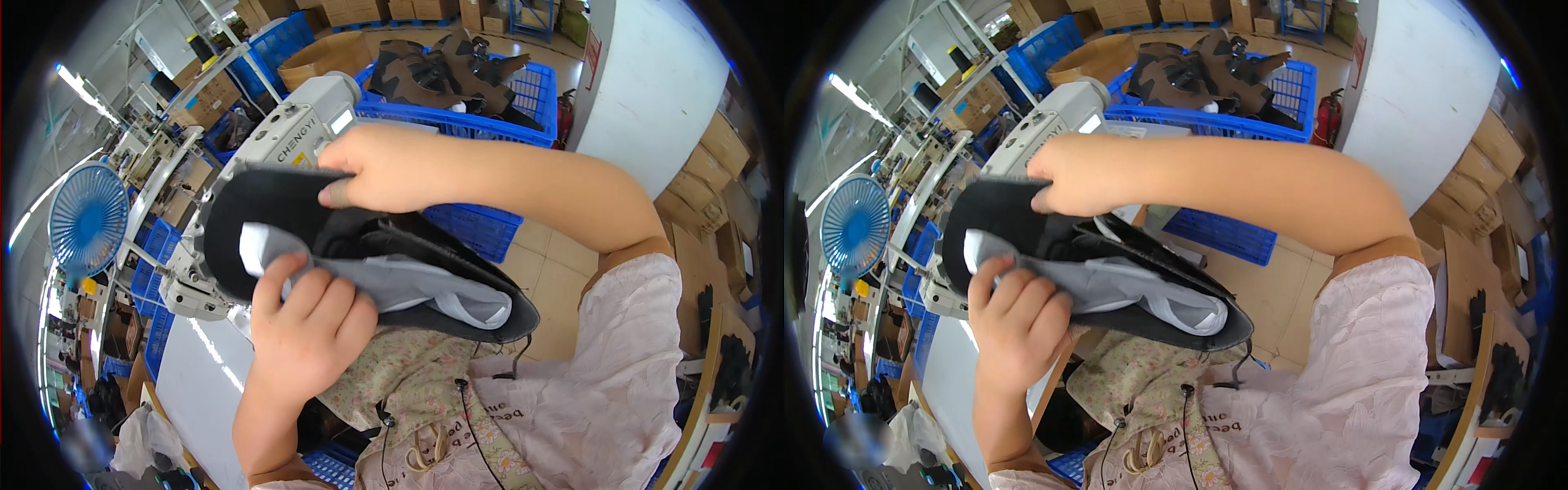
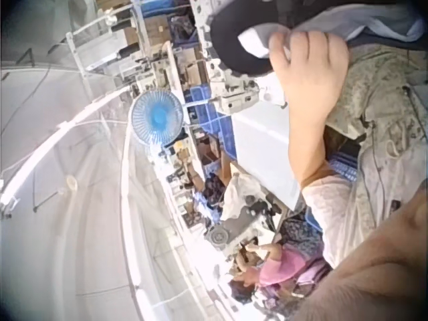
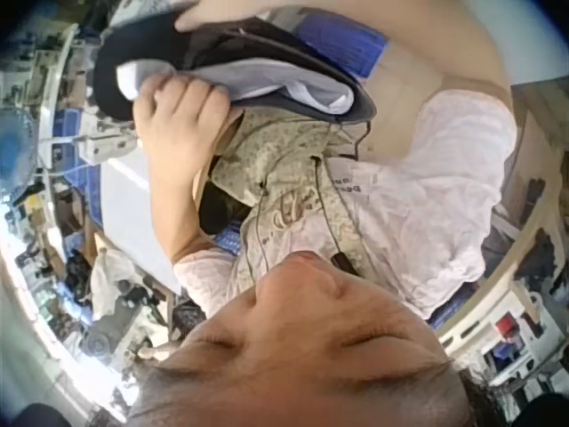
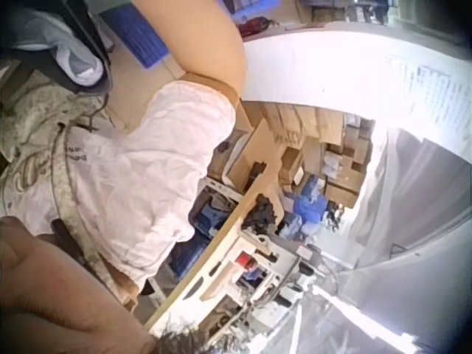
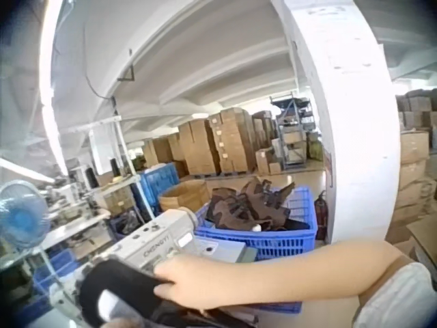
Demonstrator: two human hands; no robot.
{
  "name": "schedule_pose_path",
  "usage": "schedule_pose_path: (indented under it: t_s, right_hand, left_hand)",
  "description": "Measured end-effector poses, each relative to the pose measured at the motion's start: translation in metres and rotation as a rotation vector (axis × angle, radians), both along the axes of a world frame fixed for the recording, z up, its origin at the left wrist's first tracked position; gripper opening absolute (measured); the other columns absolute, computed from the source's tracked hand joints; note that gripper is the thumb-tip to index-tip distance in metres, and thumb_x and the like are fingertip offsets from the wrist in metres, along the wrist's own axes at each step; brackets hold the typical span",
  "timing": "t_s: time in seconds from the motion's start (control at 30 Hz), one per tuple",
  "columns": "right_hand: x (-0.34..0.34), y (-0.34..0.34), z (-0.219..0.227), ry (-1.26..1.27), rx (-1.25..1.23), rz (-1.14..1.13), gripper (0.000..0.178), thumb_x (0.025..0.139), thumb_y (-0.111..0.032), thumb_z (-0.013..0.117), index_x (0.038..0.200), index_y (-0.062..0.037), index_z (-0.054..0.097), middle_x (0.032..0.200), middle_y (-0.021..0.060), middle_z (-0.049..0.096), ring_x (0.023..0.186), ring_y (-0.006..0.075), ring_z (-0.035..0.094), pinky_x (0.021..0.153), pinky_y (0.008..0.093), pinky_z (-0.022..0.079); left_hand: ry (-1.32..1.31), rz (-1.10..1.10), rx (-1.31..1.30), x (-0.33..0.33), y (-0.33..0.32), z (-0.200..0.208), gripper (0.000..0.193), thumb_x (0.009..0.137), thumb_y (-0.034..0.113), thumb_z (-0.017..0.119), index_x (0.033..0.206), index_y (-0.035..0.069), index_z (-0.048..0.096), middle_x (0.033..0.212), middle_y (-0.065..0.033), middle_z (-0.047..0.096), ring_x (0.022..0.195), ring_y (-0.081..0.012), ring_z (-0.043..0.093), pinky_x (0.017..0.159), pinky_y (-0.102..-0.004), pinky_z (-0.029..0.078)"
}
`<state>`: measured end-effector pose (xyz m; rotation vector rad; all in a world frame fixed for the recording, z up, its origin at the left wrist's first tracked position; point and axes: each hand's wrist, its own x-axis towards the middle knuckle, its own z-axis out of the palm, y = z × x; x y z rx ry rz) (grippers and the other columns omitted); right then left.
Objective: The person sews shoe uppers using a sewing machine and trims the threads with snips, placing completed shoe uppers into a crate.
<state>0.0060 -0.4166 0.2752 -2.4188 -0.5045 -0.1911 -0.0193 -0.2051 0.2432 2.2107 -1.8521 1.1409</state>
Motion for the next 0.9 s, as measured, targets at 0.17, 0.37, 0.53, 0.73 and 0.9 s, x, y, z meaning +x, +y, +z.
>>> schedule_pose_path:
  t_s: [0.17, 0.37, 0.53, 0.73, 0.9]
  right_hand:
    - [-0.016, -0.005, -0.007, 0.291, 0.413, 0.231, 0.051, 0.097, -0.041, 0.055, 0.133, -0.0047, 0.05, 0.127, 0.0063, 0.057, 0.114, 0.016, 0.054, 0.095, 0.0328, 0.044]
    - [-0.054, -0.005, -0.06, 0.279, 0.441, 0.33, 0.06, 0.092, -0.038, 0.064, 0.139, -0.0062, 0.045, 0.123, 0.0114, 0.06, 0.101, 0.0159, 0.058, 0.083, 0.0293, 0.048]
    - [-0.033, 0.041, -0.079, 0.368, 0.238, 0.448, 0.042, 0.086, -0.018, 0.07, 0.122, -0.0008, 0.058, 0.089, 0.0095, 0.07, 0.066, 0.011, 0.06, 0.064, 0.0271, 0.048]
    - [-0.021, 0.11, -0.095, 0.732, 0.507, 0.545, 0.026, 0.086, -0.01, 0.069, 0.107, 0.0036, 0.063, 0.087, 0.0112, 0.07, 0.067, 0.0081, 0.061, 0.061, 0.0254, 0.048]
    - [-0.014, 0.154, -0.139, 0.704, 0.287, 0.912, 0.013, 0.081, -0.005, 0.069, 0.093, 0.0015, 0.069, 0.08, 0.0074, 0.07, 0.065, 0.0087, 0.062, 0.061, 0.0254, 0.05]
  left_hand:
    - [0.036, 0.163, -0.036, -0.017, 0.052, -0.001, 0.019, 0.058, 0.023, 0.069, 0.066, 0.01, 0.056, 0.065, 0.0001, 0.049, 0.063, -0.0183, 0.051, 0.075, -0.0371, 0.045]
    - [0.11, 0.463, -0.063, -0.054, 0.113, -0.002, 0.034, 0.055, 0.027, 0.079, 0.063, 0.01, 0.051, 0.063, -0.001, 0.049, 0.059, -0.0223, 0.048, 0.068, -0.0357, 0.042]
    - [0.115, 0.722, -0.072, -0.095, 0.145, -0.009, 0.038, 0.055, 0.03, 0.08, 0.063, 0.009, 0.049, 0.064, -0.0014, 0.051, 0.06, -0.0224, 0.049, 0.068, -0.0355, 0.041]
    - [0.194, 0.916, -0.138, -0.151, 0.175, -0.025, 0.04, 0.054, 0.032, 0.08, 0.062, 0.008, 0.049, 0.062, -0.0021, 0.05, 0.059, -0.0231, 0.048, 0.064, -0.0352, 0.039]
    - [0.26, 1.187, -0.251, -0.211, 0.213, -0.039, 0.044, 0.055, 0.036, 0.081, 0.061, 0.007, 0.05, 0.059, -0.0037, 0.048, 0.058, -0.0255, 0.047, 0.062, -0.0377, 0.036]
